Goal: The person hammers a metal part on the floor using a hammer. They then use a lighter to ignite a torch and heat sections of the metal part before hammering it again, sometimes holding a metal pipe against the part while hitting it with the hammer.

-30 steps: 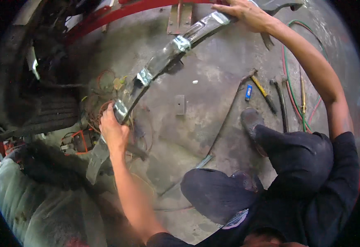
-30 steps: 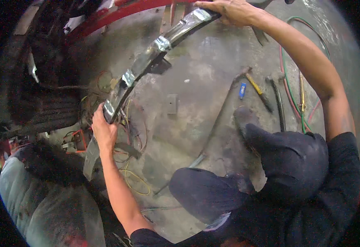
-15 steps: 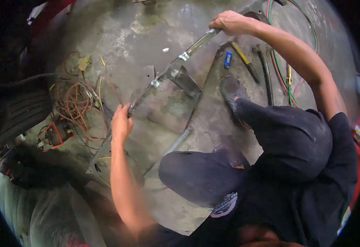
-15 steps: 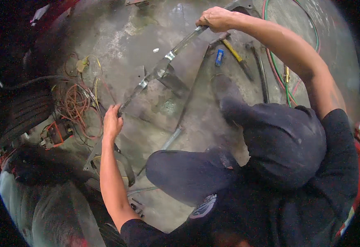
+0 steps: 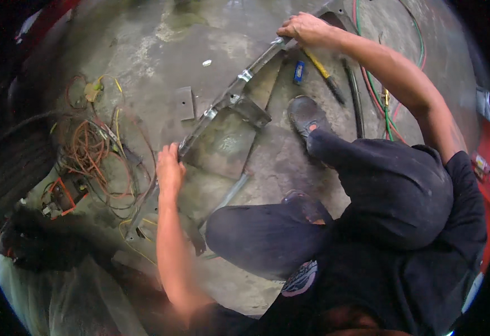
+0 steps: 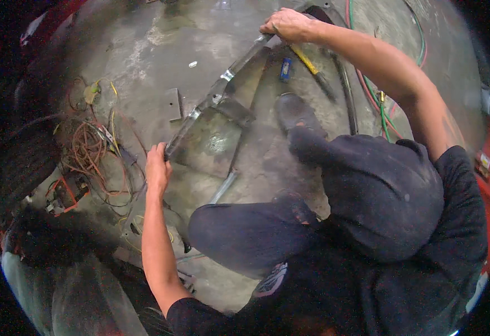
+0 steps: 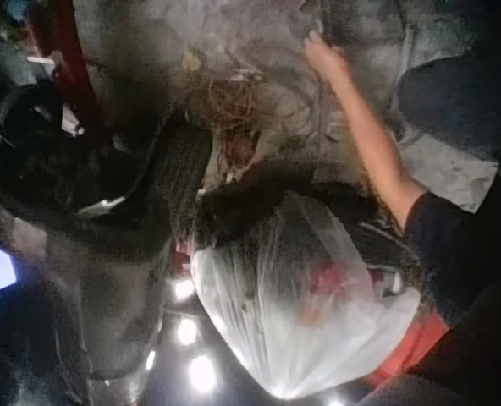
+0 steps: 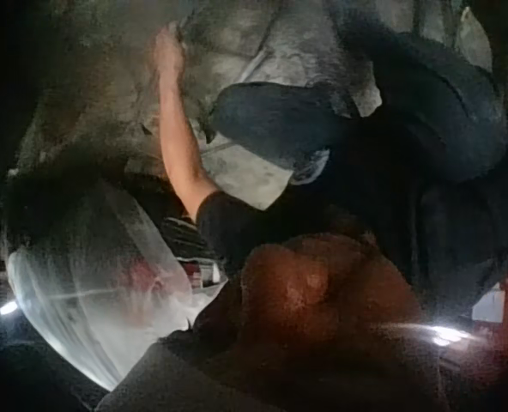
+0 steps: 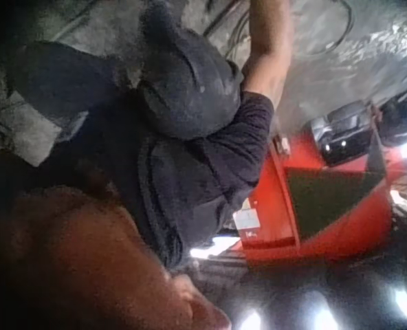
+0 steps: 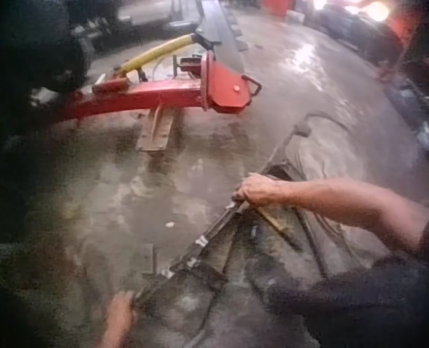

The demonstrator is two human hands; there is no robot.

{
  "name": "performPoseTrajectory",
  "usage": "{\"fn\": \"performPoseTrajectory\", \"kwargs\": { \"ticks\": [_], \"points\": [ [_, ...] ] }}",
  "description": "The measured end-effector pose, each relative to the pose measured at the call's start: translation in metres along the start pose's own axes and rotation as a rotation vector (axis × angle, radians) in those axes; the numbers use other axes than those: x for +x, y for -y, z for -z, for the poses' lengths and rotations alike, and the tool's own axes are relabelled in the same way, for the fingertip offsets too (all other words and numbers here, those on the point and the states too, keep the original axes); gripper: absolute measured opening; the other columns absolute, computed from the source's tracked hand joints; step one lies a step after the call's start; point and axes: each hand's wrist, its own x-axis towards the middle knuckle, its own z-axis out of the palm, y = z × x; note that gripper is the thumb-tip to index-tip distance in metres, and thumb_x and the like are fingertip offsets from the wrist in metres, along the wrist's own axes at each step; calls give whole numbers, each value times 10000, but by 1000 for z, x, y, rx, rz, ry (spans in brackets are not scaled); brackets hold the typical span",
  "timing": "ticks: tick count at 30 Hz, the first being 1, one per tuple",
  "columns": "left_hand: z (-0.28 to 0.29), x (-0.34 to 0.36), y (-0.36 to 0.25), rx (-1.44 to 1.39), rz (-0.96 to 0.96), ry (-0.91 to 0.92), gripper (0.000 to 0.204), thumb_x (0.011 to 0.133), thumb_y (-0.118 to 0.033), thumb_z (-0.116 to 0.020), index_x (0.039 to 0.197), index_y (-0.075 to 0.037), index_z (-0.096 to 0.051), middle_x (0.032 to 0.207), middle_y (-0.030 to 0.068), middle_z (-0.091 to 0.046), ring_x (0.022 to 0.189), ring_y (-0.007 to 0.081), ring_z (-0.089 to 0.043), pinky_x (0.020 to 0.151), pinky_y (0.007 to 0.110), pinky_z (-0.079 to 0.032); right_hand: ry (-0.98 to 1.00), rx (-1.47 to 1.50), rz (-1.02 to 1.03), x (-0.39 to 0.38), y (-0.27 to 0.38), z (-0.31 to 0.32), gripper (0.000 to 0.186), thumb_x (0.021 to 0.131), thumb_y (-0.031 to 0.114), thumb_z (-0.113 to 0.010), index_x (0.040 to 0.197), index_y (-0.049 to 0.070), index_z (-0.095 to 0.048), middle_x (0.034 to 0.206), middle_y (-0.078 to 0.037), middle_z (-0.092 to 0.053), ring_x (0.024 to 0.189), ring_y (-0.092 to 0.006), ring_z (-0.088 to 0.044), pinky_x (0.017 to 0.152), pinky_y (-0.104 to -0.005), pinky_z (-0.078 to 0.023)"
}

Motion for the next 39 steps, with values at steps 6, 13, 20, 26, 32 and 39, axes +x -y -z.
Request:
{"fn": "performPoseTrajectory", "kwargs": {
  "ticks": [6,13,20,26,32,39],
  "points": [
    [-5,3,6,8,15,-74,451,739,47,-622,1174,-68,-604,1068,171,-591,1057,399,-577,894,501,-493,198,-64,-147,7,13,16,398,798,67,-695,1186,113,-621,1139,-92,-653,1163,-302,-598,969,-447,-473],
    [-6,12,15,28,-20,-129,441,730,35,-615,1161,-57,-608,1037,161,-602,1014,396,-597,847,501,-496,-91,-149,-102,-6,3,-5,313,912,219,-528,1183,120,-649,1013,-127,-595,1070,-328,-550,941,-565,-393],
    [-5,12,12,8,-14,-112,346,766,-3,-616,1109,-51,-605,1002,169,-609,981,399,-608,820,509,-492,-169,-113,-114,-16,3,-8,310,927,229,-531,1193,118,-646,1023,-131,-586,1062,-321,-547,1012,-551,-388],
    [-5,4,9,29,25,-134,308,793,-16,-609,1099,-49,-601,1026,153,-621,986,394,-615,820,500,-495,-162,-234,-92,-8,5,-6,257,932,242,-531,1134,131,-647,988,-105,-591,1036,-300,-558,946,-532,-406],
    [-15,4,10,47,52,-185,382,762,-8,-659,1139,-37,-599,1061,150,-628,1005,390,-619,826,491,-501,-155,-266,-107,15,-3,2,199,930,265,-533,1055,158,-646,976,-78,-606,998,-281,-561,880,-476,-407],
    [-20,-1,-1,28,30,-146,431,758,1,-677,1178,-48,-591,1085,161,-625,1017,392,-616,840,494,-503,-274,-198,-58,2,6,10,291,910,256,-563,1166,130,-616,1083,-124,-581,1070,-288,-534,897,-471,-409]
  ]
}}
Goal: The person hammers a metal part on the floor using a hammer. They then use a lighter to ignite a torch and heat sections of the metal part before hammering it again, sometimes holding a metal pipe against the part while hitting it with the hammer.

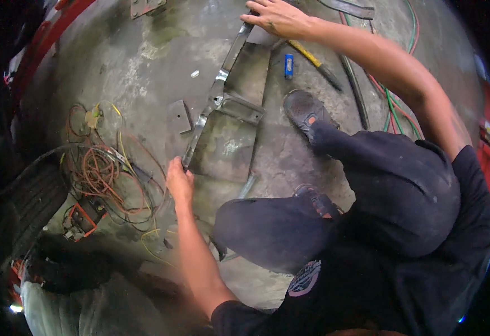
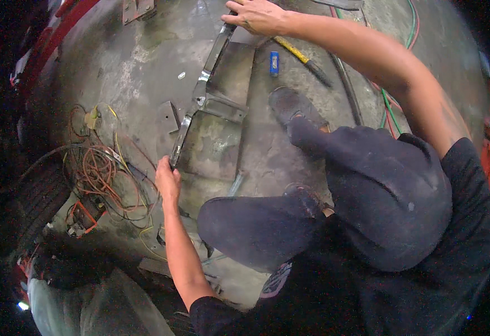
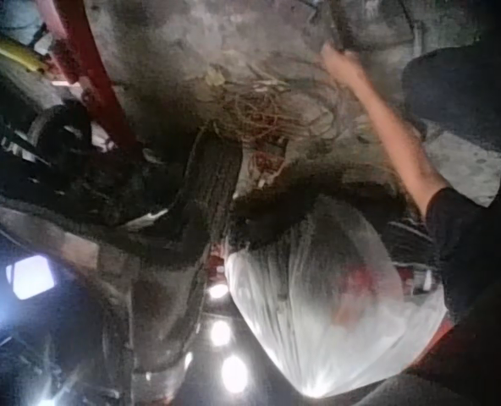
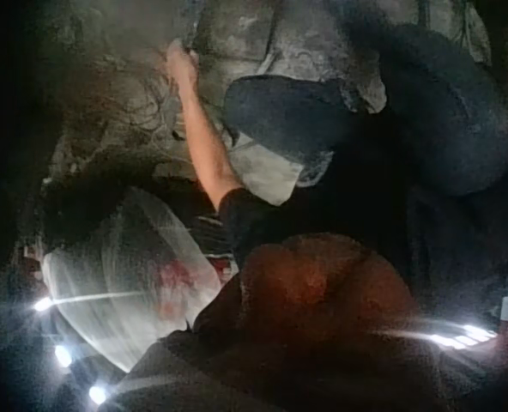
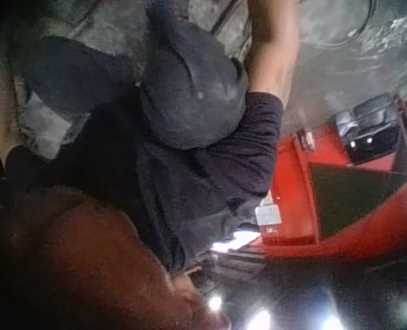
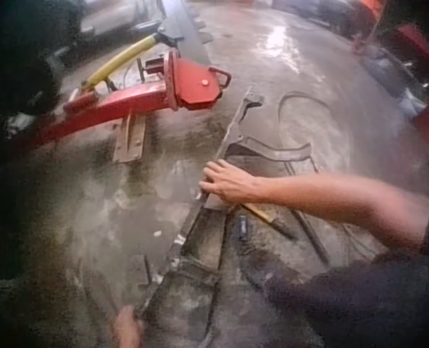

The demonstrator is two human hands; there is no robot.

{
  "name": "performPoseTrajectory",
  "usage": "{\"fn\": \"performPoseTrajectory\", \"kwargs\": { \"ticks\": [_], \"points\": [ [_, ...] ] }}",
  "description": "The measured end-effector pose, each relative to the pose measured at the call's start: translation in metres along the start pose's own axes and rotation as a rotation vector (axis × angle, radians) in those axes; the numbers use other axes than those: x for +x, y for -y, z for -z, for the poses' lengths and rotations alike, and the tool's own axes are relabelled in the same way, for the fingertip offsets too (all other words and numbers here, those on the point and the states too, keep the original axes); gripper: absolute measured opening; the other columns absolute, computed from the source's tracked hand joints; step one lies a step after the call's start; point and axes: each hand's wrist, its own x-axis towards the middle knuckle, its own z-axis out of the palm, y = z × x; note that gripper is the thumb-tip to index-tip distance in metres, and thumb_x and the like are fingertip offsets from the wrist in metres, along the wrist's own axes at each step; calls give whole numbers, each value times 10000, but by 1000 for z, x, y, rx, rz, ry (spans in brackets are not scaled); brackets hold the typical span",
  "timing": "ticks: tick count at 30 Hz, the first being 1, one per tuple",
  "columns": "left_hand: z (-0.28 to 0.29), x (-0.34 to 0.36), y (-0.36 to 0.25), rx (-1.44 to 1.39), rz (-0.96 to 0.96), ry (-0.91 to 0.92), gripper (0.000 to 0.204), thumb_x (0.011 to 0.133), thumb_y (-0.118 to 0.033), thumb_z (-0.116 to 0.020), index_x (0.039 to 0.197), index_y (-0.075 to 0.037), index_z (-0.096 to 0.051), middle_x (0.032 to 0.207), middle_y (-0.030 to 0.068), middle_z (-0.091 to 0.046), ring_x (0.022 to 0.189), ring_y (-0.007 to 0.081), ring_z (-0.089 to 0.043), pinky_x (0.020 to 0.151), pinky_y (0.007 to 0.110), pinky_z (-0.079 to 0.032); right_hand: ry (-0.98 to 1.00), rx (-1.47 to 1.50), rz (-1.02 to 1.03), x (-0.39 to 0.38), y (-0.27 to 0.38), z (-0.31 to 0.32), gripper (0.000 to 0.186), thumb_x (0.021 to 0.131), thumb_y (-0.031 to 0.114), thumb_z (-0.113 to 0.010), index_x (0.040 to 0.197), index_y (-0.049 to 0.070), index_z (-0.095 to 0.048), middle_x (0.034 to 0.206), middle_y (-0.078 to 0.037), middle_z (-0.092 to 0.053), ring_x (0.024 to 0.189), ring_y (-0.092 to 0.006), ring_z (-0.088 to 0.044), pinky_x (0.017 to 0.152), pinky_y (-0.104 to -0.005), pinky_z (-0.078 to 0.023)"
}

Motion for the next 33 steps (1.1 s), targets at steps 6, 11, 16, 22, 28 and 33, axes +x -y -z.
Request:
{"fn": "performPoseTrajectory", "kwargs": {
  "ticks": [6,11,16,22,28,33],
  "points": [
    [4,-3,-8,1,50,16,426,757,4,-640,1178,-42,-591,1092,169,-627,1018,400,-615,856,502,-501,-251,71,-137,-64,35,11,472,853,61,-659,1315,118,-585,1245,-144,-596,1198,-334,-574,985,-470,-473],
    [7,2,1,-4,65,57,424,773,-12,-650,1194,-20,-602,1122,189,-636,1041,404,-615,876,489,-492,21,346,-443,-161,57,3,539,894,95,-645,1417,137,-520,1255,-156,-554,1206,-351,-550,980,-447,-484],
    [8,2,-8,-129,-28,-9,454,840,-133,-725,1259,-18,-594,1136,199,-635,1045,407,-613,892,479,-488,207,383,-810,-246,68,-12,460,873,110,-647,1326,97,-573,1112,-153,-583,1070,-364,-603,893,-467,-506],
    [23,15,-54,-181,-100,-53,419,914,-200,-714,1269,-1,-616,1135,213,-634,1045,393,-614,908,462,-485,96,471,-792,-257,100,-25,330,825,149,-642,1152,116,-620,992,-137,-611,954,-354,-638,796,-472,-527],
    [75,60,-188,-628,-96,-26,359,953,-162,-653,1247,43,-644,1117,210,-707,1018,335,-678,910,393,-522,40,206,-1268,-323,59,-33,405,835,195,-657,1204,40,-595,1106,-228,-642,1032,-395,-627,880,-487,-511],
    [-20,111,-323,-219,-402,177,416,936,-278,-644,1280,-48,-610,1234,201,-650,1108,395,-649,937,491,-528,185,611,-1625,-496,-2,-38,755,906,401,-713,1483,20,-411,1241,-201,-647,1138,-280,-626,988,-416,-490]
  ]
}}
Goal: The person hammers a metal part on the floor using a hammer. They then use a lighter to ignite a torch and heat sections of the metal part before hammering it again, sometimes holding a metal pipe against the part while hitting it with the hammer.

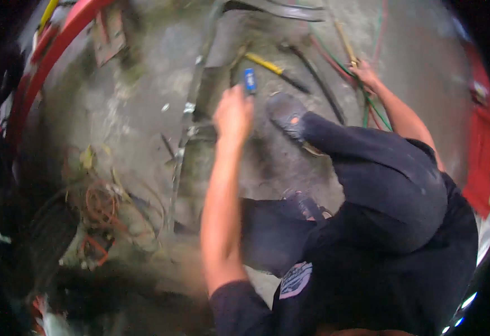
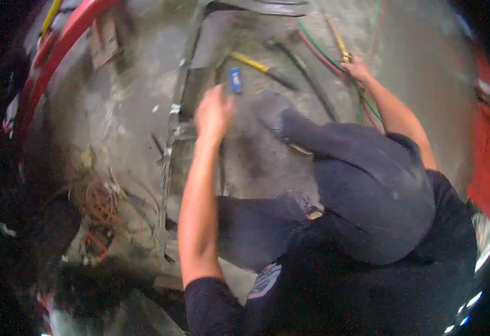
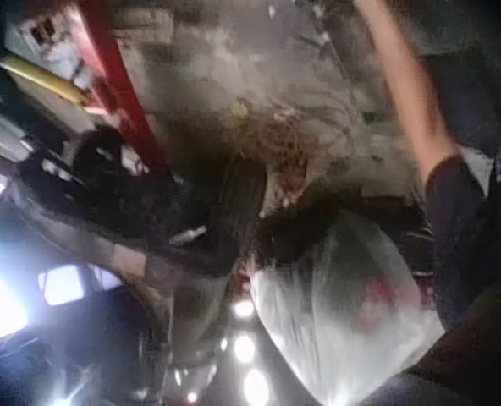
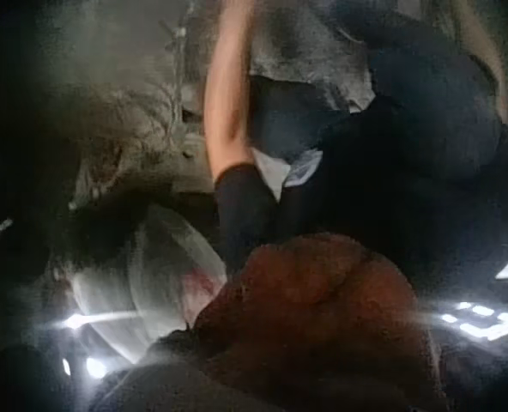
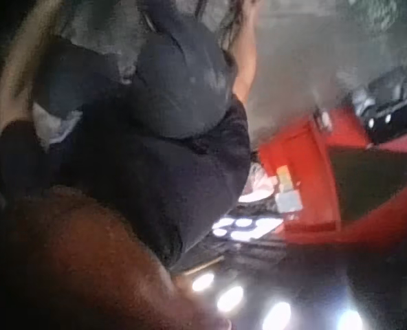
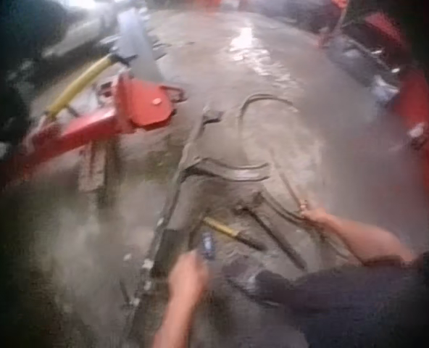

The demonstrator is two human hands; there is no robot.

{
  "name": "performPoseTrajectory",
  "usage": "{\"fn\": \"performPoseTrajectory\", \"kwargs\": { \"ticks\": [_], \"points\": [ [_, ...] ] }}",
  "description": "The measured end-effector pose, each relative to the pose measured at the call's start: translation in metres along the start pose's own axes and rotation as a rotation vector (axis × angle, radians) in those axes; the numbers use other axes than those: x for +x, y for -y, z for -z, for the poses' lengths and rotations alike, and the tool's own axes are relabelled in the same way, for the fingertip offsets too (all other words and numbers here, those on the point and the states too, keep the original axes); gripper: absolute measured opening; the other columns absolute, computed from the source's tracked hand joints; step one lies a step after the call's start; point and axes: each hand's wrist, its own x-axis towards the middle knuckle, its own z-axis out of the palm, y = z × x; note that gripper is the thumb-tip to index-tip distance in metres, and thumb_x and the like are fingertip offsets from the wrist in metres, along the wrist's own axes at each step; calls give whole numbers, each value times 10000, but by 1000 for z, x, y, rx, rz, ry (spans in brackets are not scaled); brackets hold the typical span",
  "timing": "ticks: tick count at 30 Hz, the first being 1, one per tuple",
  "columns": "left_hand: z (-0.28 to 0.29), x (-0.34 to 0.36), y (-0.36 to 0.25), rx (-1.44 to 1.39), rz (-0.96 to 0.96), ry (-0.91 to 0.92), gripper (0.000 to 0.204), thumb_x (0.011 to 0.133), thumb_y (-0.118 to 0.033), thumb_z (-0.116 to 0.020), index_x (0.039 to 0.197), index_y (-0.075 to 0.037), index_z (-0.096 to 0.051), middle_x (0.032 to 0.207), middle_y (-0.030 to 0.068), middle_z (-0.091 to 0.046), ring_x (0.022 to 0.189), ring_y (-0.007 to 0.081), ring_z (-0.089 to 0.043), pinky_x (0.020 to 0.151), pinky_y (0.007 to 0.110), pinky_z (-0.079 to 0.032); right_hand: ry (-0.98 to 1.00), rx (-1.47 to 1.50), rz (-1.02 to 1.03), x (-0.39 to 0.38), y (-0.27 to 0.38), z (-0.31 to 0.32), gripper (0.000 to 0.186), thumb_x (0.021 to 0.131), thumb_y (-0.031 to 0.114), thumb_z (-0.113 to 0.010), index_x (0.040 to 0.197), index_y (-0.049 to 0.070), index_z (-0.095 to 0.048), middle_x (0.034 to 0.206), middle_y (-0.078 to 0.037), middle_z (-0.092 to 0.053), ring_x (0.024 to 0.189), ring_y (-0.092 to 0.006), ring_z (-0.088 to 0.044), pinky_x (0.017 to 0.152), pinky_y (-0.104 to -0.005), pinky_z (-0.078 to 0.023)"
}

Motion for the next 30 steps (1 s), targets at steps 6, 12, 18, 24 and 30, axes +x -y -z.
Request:
{"fn": "performPoseTrajectory", "kwargs": {
  "ticks": [6,12,18,24,30],
  "points": [
    [-63,58,36,161,184,-142,351,880,-235,-728,1138,-48,-581,1154,195,-603,1002,381,-666,814,475,-571,43,-40,42,-19,86,-43,561,916,374,-718,1312,8,-565,1151,-228,-694,1091,-334,-662,930,-429,-487],
    [-72,50,30,-46,54,-260,251,825,-122,-703,1041,-22,-623,1003,201,-676,953,391,-675,804,473,-551,168,391,-192,-54,110,66,391,955,396,-666,1127,46,-689,834,-27,-643,697,-107,-567,609,-273,-431],
    [22,-9,-40,-1276,360,-78,367,805,-91,-755,1114,55,-623,1012,197,-721,861,278,-717,709,382,-570,-78,516,35,-179,185,187,478,988,343,-643,1354,43,-575,865,6,-616,620,-54,-478,550,-220,-397],
    [51,-39,-73,-2075,233,-138,436,845,23,-760,1226,57,-552,1067,161,-665,856,278,-706,698,377,-631,-59,29,392,-226,247,247,607,919,182,-663,1472,17,-474,1029,-62,-694,743,-75,-565,621,-227,-475],
    [48,-67,-71,-2242,192,72,342,938,-50,-668,1239,45,-537,1062,134,-617,905,248,-663,886,466,-588,371,169,424,-243,376,193,650,878,154,-657,1483,8,-468,1032,-67,-679,731,-79,-567,632,-232,-490]
  ]
}}
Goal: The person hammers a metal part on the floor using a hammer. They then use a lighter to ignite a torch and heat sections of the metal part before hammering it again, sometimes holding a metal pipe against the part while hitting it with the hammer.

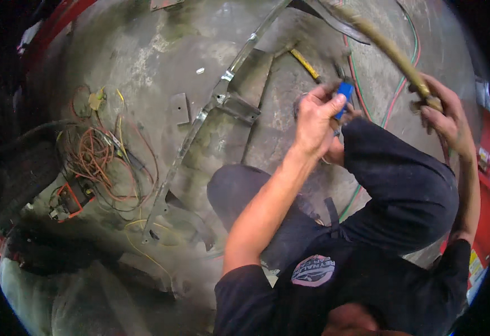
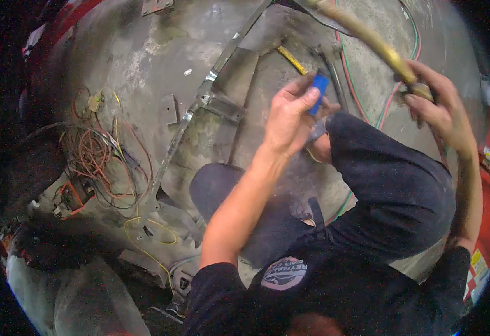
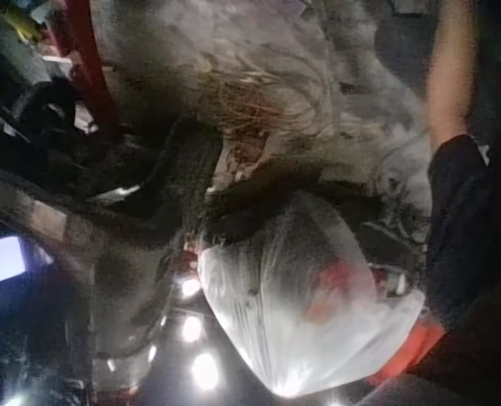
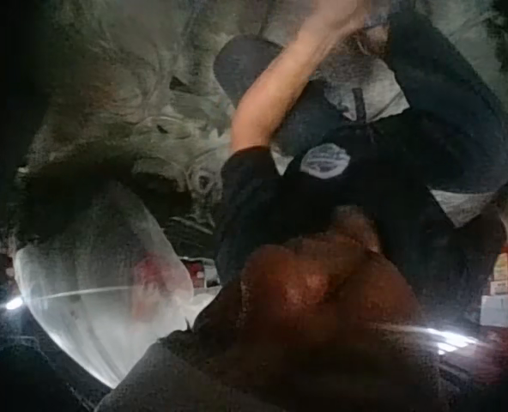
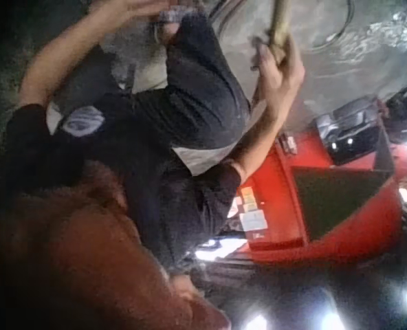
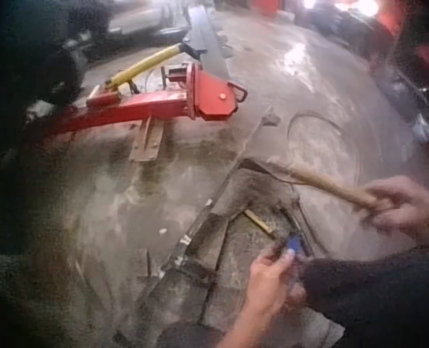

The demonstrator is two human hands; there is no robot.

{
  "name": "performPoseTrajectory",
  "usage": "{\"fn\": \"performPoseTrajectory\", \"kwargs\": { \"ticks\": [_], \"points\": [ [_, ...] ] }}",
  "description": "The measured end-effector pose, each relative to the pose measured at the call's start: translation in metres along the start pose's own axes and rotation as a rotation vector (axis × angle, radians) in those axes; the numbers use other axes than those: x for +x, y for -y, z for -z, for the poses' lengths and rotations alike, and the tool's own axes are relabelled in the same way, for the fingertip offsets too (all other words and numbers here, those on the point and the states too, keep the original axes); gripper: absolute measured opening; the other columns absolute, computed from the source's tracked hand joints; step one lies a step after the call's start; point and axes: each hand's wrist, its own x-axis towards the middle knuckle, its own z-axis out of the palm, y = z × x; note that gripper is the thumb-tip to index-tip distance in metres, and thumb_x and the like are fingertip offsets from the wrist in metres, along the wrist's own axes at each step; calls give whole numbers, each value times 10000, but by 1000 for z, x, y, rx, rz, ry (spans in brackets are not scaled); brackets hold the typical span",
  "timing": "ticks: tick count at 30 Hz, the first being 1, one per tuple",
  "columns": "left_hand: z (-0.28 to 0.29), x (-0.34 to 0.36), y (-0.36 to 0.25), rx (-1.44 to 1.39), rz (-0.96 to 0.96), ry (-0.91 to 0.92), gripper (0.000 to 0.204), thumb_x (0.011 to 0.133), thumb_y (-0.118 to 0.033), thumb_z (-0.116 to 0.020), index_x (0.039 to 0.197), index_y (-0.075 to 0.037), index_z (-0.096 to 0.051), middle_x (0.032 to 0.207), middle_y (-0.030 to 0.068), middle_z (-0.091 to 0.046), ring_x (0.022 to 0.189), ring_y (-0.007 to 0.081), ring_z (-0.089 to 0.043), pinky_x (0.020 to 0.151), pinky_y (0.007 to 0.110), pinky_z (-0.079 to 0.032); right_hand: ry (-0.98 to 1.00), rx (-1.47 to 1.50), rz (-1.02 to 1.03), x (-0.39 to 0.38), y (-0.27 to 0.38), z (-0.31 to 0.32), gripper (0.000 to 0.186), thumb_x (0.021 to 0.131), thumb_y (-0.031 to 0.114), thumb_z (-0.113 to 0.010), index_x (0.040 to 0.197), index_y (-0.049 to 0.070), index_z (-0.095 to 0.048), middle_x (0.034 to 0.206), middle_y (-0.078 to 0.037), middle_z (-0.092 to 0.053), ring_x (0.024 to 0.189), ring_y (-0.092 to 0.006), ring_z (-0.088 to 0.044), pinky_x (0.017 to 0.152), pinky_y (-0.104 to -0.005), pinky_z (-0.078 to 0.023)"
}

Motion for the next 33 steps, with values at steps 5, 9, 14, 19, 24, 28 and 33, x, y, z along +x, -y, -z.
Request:
{"fn": "performPoseTrajectory", "kwargs": {
  "ticks": [5,9,14,19,24,28,33],
  "points": [
    [-17,-21,12,-83,-58,51,289,992,-99,-552,1249,4,-470,1034,116,-583,832,217,-608,759,375,-508,358,95,-107,50,39,-59,682,845,165,-679,1486,33,-487,1079,-56,-665,828,-83,-594,709,-238,-506],
    [-16,-28,4,-44,-181,-61,257,1026,-234,-591,1153,-55,-457,897,46,-539,718,128,-540,625,288,-449,339,179,170,72,23,-102,710,778,110,-712,1464,64,-538,1134,-37,-665,964,-109,-604,855,-249,-491],
    [-7,-25,7,441,-396,-233,306,1043,-340,-595,1078,-76,-444,788,-9,-512,579,47,-459,461,210,-348,402,273,232,83,20,-119,764,746,49,-762,1473,44,-526,1177,-26,-658,1036,-108,-588,937,-256,-469],
    [-13,-26,11,357,-421,-304,241,1062,-281,-549,1078,-70,-433,806,-12,-515,584,28,-449,460,204,-351,421,325,193,82,22,-130,720,799,34,-750,1480,42,-516,1166,-17,-661,1038,-91,-584,940,-256,-468],
    [-11,-23,16,402,-435,-395,236,1072,-286,-522,1085,-71,-426,833,-7,-522,587,23,-442,460,200,-339,398,260,225,88,18,-136,763,784,43,-760,1499,64,-495,854,-14,-655,676,-75,-577,617,-228,-467],
    [-5,-10,13,636,-576,-438,270,1085,-331,-474,1040,-66,-466,841,6,-521,628,72,-459,516,281,-396,391,260,187,97,0,-125,784,768,68,-778,1498,49,-492,939,-30,-664,681,-84,-568,631,-229,-469],
    [58,-26,-113,628,-580,-569,331,1088,-364,-454,1073,-61,-588,890,61,-603,773,159,-580,675,313,-454,531,379,103,91,-3,-93,818,707,131,-804,1468,27,-523,973,-46,-684,808,-109,-630,707,-253,-521]
  ]
}}
